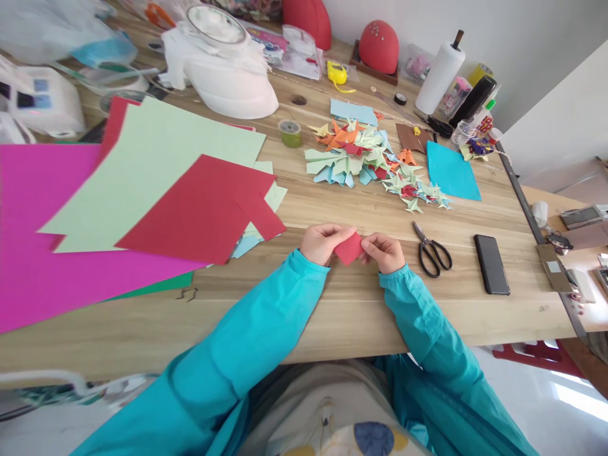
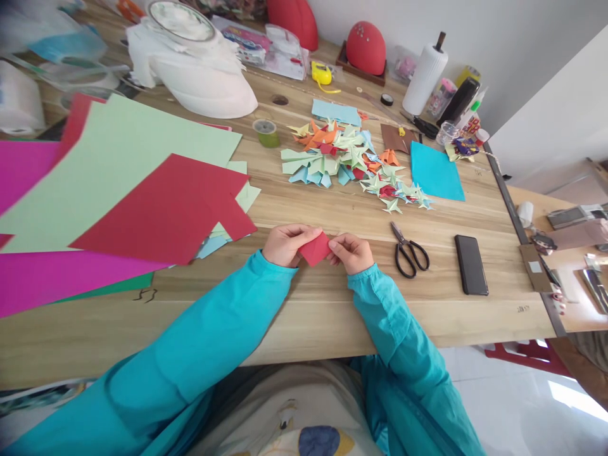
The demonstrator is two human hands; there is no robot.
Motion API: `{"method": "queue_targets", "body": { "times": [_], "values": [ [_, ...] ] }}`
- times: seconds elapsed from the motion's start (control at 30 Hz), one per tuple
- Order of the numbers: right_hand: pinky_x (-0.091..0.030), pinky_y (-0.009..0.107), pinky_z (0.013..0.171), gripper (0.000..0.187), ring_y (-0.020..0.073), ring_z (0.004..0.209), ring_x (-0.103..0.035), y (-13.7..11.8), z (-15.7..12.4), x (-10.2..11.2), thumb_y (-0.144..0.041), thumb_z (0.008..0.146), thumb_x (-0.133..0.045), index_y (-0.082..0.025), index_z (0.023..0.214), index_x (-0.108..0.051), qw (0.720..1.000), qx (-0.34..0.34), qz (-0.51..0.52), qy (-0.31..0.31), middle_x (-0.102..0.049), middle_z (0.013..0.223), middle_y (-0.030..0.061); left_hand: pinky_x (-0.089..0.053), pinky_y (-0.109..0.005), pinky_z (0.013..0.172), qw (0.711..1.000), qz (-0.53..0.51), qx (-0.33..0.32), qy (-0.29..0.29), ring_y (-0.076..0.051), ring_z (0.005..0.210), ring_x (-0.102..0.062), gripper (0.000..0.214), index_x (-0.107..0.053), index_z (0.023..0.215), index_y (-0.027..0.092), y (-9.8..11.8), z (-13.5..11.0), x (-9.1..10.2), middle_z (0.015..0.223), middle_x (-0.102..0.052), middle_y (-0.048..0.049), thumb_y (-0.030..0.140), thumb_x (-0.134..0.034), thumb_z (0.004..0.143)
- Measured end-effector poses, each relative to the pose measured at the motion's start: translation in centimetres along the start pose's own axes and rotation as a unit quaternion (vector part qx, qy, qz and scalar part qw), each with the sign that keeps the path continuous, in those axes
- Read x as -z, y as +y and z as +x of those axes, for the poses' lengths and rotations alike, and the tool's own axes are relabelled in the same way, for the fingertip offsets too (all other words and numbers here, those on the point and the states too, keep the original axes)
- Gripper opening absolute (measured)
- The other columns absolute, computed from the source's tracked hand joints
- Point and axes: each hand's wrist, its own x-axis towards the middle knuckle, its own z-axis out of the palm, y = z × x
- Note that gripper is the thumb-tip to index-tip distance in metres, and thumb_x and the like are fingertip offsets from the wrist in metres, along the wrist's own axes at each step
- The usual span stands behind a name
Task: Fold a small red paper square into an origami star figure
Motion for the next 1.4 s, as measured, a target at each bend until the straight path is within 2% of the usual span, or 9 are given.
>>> {"method": "queue_targets", "body": {
  "times": [0.1,0.2,0.4,0.7,0.83,1.0,1.17,1.27,1.4],
  "values": [
    [-0.042,0.02,0.038,0.037,0.0086,0.037,-0.051,0.1,0.2,0.2,-0.051,0.06,-0.068,-0.016,0.064,-0.058,0.999,0.014,-0.014,0.049,-0.057,0.043,-0.0026,-0.048,-0.027,0.047,0.998,-0.002,0.052,-0.023,-0.015,0.052,-0.059,0.031,-0.068,0.065,0.015,0.5,-0.3,-0.2,0.058,-0.065,-0.001,0.035,-0.08,0.044],
    [-0.042,0.02,0.037,0.039,0.0085,0.036,-0.051,-0.1,0.2,0.4,-0.052,0.059,-0.069,-0.015,0.065,-0.058,0.997,0.012,-0.026,0.077,-0.057,0.042,-0.0028,-0.049,-0.029,0.045,0.997,0.014,0.064,-0.047,-0.018,0.054,-0.061,0.04,-0.069,0.075,0.014,0.5,-0.4,-0.2,0.062,-0.067,-0.0026,0.038,-0.08,0.045],
    [-0.043,0.02,0.037,0.036,0.0087,0.037,-0.052,-0.2,0.1,0.2,-0.047,0.058,-0.072,-0.015,0.069,-0.06,0.998,0.009,-0.011,0.055,-0.059,0.045,-0.0024,-0.052,-0.03,0.062,0.991,0.118,-0.055,-0.01,-0.017,0.063,-0.062,0.034,-0.07,0.067,0.013,0.3,-0.2,0.1,0.068,-0.069,-0.0056,0.038,-0.079,0.046],
    [-0.043,0.02,0.036,0.036,0.0088,0.037,-0.052,0.5,0.1,0.0,-0.047,0.055,-0.073,-0.015,0.063,-0.058,0.998,0.018,-0.021,0.055,-0.059,0.046,-0.0015,-0.047,-0.024,0.055,0.989,0.12,-0.082,-0.006,-0.014,0.059,-0.059,0.029,-0.07,0.063,0.015,0.3,-0.3,0.1,0.061,-0.067,-0.0018,0.044,-0.071,0.06],
    [-0.042,0.02,0.035,0.035,0.008,0.035,-0.05,0.4,0.1,0.0,-0.045,0.054,-0.075,-0.015,0.061,-0.059,0.998,0.017,-0.013,0.065,-0.058,0.044,-0.0023,-0.045,-0.024,0.045,0.996,0.086,-0.035,-0.009,-0.012,0.048,-0.055,0.037,-0.068,0.059,0.014,0.5,-0.1,0.3,0.051,-0.061,-0.0003,0.05,-0.065,0.064],
    [-0.048,0.023,0.042,0.032,0.0096,0.041,-0.056,0.1,0.3,0.2,-0.042,0.059,-0.073,-0.016,0.07,-0.059,0.994,0.035,0.018,0.106,-0.062,0.05,-0.0019,-0.049,-0.027,0.041,0.999,-0.008,0.02,-0.048,-0.016,0.049,-0.059,0.041,-0.069,0.072,0.012,0.7,-0.4,-0.2,0.06,-0.066,-0.0053,0.051,-0.068,0.06],
    [-0.053,0.026,0.051,0.03,0.0134,0.058,-0.063,0.0,0.3,0.5,-0.038,0.06,-0.073,-0.018,0.077,-0.059,0.993,0.045,0.031,0.105,-0.067,0.064,-0.0002,-0.055,-0.028,0.05,0.996,0.043,-0.068,-0.035,-0.019,0.066,-0.064,0.036,-0.071,0.078,0.013,0.9,-1.1,-0.6,0.08,-0.07,-0.0078,0.041,-0.075,0.054],
    [-0.054,0.026,0.055,0.025,0.0139,0.066,-0.064,0.1,0.3,0.6,-0.034,0.06,-0.074,-0.019,0.076,-0.06,0.992,0.056,0.044,0.107,-0.067,0.068,-0.0005,-0.055,-0.026,0.052,0.986,0.083,-0.137,-0.046,-0.02,0.077,-0.064,0.029,-0.072,0.08,0.016,0.9,-1.3,-0.7,0.091,-0.069,-0.0079,0.037,-0.072,0.06],
    [-0.053,0.025,0.055,0.023,0.013,0.065,-0.063,0.4,0.5,0.7,-0.032,0.059,-0.074,-0.02,0.074,-0.062,0.99,0.065,0.049,0.112,-0.066,0.068,-0.001,-0.054,-0.026,0.052,0.978,0.099,-0.167,-0.072,-0.02,0.079,-0.063,0.022,-0.073,0.081,0.019,0.8,-1.2,-0.5,0.091,-0.069,-0.0072,0.033,-0.068,0.066]
  ]
}}
